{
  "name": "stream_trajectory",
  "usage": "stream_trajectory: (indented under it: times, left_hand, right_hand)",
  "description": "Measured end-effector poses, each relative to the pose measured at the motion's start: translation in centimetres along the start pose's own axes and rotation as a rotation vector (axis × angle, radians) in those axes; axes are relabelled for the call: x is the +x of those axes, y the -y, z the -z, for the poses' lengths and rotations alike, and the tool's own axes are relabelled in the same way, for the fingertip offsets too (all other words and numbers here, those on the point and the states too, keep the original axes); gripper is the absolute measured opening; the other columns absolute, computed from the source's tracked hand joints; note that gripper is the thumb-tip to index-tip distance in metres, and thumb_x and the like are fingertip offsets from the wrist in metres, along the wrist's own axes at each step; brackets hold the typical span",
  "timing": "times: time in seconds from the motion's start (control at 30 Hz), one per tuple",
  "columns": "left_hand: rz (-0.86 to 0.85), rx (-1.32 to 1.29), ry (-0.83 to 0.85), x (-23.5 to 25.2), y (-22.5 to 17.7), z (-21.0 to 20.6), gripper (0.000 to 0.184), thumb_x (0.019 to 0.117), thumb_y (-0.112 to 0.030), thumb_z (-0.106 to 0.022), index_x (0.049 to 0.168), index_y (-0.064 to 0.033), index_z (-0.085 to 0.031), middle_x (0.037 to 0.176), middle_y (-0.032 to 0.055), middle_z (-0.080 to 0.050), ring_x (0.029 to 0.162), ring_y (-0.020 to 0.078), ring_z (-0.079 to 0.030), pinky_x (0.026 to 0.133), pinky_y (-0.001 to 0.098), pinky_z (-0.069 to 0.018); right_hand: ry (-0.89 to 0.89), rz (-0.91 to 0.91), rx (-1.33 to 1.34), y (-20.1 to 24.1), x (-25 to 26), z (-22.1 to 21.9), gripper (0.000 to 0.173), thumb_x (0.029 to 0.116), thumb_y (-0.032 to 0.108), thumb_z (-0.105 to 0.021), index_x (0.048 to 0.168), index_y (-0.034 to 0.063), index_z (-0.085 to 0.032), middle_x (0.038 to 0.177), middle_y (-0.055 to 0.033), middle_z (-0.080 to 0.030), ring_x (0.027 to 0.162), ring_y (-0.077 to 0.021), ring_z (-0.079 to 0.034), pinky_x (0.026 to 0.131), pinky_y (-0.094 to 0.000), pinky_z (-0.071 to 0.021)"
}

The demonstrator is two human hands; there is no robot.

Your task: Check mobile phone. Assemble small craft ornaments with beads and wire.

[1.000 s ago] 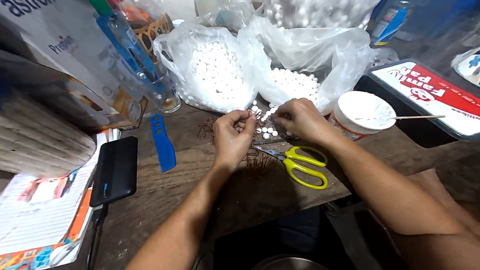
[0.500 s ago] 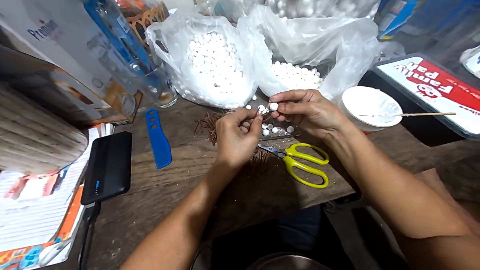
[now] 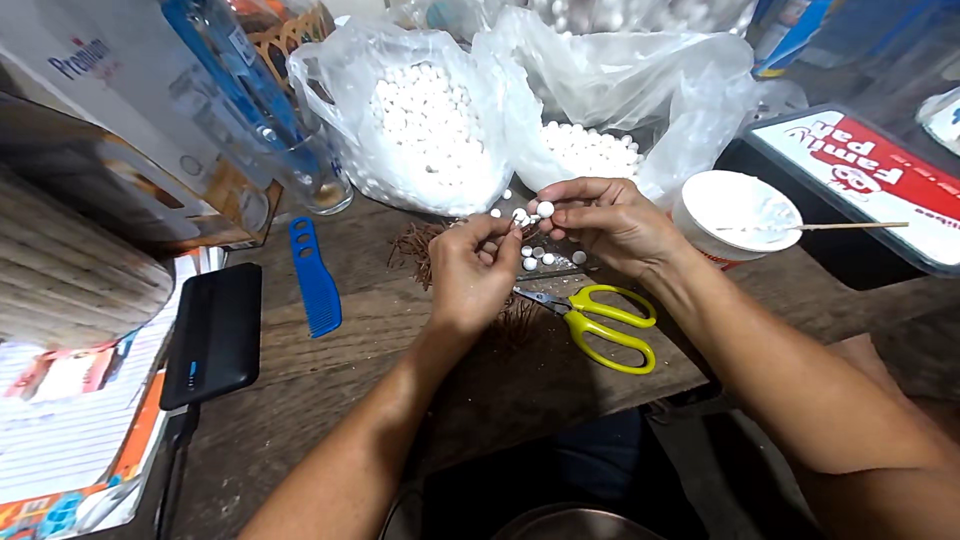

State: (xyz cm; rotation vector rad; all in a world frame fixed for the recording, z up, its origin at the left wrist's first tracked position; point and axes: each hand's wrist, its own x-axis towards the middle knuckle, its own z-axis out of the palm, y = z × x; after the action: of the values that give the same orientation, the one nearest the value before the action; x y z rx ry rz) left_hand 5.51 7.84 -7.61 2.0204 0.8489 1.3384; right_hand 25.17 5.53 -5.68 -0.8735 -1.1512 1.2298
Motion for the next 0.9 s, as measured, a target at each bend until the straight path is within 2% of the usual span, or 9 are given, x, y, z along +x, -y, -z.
stream_trajectory:
  times: [0.13, 0.23, 0.37, 0.43, 0.5, 0.6, 0.73, 0.8, 0.9]
  left_hand:
    - [-0.033, -0.021, -0.04, 0.0, 0.3, -0.3, 0.007, 0.0924, -0.002, -0.067, 0.092, 0.0017, -0.072, 0.077, 0.0015, -0.066, 0.06, -0.0056, -0.053, 0.056, 0.0101, -0.0439]
    - [-0.033, 0.014, -0.017, -0.1, 0.1, 0.0, 0.006, 0.093, -0.003, -0.067, 0.092, -0.0003, -0.072, 0.077, 0.0012, -0.065, 0.057, -0.0041, -0.052, 0.053, 0.0108, -0.0436]
    - [-0.044, 0.027, -0.043, 0.0, 0.0, -0.2, 0.007, 0.0913, -0.002, -0.066, 0.09, 0.0015, -0.072, 0.075, 0.0008, -0.064, 0.059, -0.006, -0.051, 0.056, 0.0097, -0.0425]
    - [-0.057, 0.037, -0.046, 0.0, 0.0, -0.1, 0.007, 0.0909, -0.001, -0.066, 0.09, 0.0014, -0.072, 0.075, 0.0013, -0.065, 0.059, -0.0051, -0.052, 0.056, 0.0103, -0.0428]
    - [-0.081, 0.056, -0.053, -0.1, 0.0, -0.1, 0.006, 0.0907, -0.001, -0.067, 0.09, 0.0008, -0.072, 0.075, 0.0027, -0.064, 0.059, -0.0031, -0.051, 0.055, 0.0113, -0.042]
    - [-0.11, 0.085, -0.073, -0.2, 0.0, -0.1, 0.006, 0.0892, 0.0, -0.067, 0.089, 0.0012, -0.072, 0.074, 0.0041, -0.063, 0.059, -0.0018, -0.051, 0.055, 0.0117, -0.0412]
    - [-0.151, 0.137, 0.008, -0.6, 1.0, 0.8, 0.01, 0.0911, -0.009, -0.069, 0.093, -0.0011, -0.075, 0.08, 0.0059, -0.066, 0.062, 0.0023, -0.057, 0.056, 0.0165, -0.0489]
    - [-0.266, 0.154, -0.053, -0.6, 3.5, 0.4, 0.011, 0.0928, -0.013, -0.069, 0.094, -0.0042, -0.076, 0.081, 0.0024, -0.068, 0.065, -0.0007, -0.059, 0.058, 0.0143, -0.0493]
    - [-0.156, 0.221, -0.064, -0.2, 0.4, 0.0, 0.007, 0.0893, -0.004, -0.068, 0.087, -0.0022, -0.074, 0.075, 0.0053, -0.064, 0.064, 0.0037, -0.056, 0.058, 0.0164, -0.0437]
  right_hand:
    - [-0.024, 0.051, -0.078, -0.2, -0.1, -0.2, 0.027, 0.0854, -0.013, -0.061, 0.102, 0.0039, -0.073, 0.089, 0.0, -0.074, 0.072, -0.0052, -0.068, 0.067, -0.0207, -0.0592]
    - [-0.043, 0.078, -0.126, -0.2, -0.2, -0.4, 0.028, 0.0828, -0.013, -0.063, 0.101, 0.0043, -0.074, 0.086, 0.0017, -0.074, 0.068, -0.0041, -0.068, 0.066, -0.0202, -0.0591]
    - [-0.001, 0.147, -0.187, -0.3, -0.2, -0.3, 0.03, 0.0816, -0.015, -0.064, 0.104, 0.0015, -0.075, 0.098, 0.0005, -0.075, 0.084, -0.0046, -0.071, 0.079, -0.0219, -0.0609]
    - [0.055, 0.184, -0.213, -0.4, -0.2, -0.2, 0.029, 0.0843, -0.013, -0.063, 0.107, 0.0002, -0.075, 0.103, 0.0002, -0.072, 0.089, -0.0051, -0.069, 0.083, -0.0222, -0.0599]
    - [0.063, 0.197, -0.237, -0.4, -0.2, -0.3, 0.028, 0.0862, -0.012, -0.062, 0.108, 0.0, -0.075, 0.102, 0.0007, -0.072, 0.087, -0.0045, -0.069, 0.081, -0.0216, -0.0601]
    - [0.012, 0.197, -0.266, -0.5, -0.3, -0.6, 0.028, 0.0836, -0.012, -0.065, 0.107, 0.0017, -0.07, 0.094, 0.0018, -0.074, 0.081, -0.004, -0.071, 0.078, -0.0214, -0.061]
    - [-0.03, 0.215, -0.302, -0.4, -0.4, -0.7, 0.025, 0.0802, -0.013, -0.07, 0.099, 0.003, -0.07, 0.087, 0.0015, -0.073, 0.076, -0.004, -0.069, 0.075, -0.0202, -0.0606]
    - [-0.023, 0.232, -0.313, -0.5, -0.4, -0.6, 0.024, 0.0802, -0.013, -0.071, 0.098, 0.0027, -0.07, 0.086, 0.0017, -0.072, 0.075, -0.0036, -0.069, 0.074, -0.02, -0.0604]
    - [-0.023, 0.249, -0.349, -0.5, -0.4, -0.7, 0.024, 0.0794, -0.012, -0.071, 0.098, 0.0037, -0.07, 0.086, 0.0033, -0.072, 0.075, -0.0025, -0.069, 0.074, -0.0195, -0.0606]
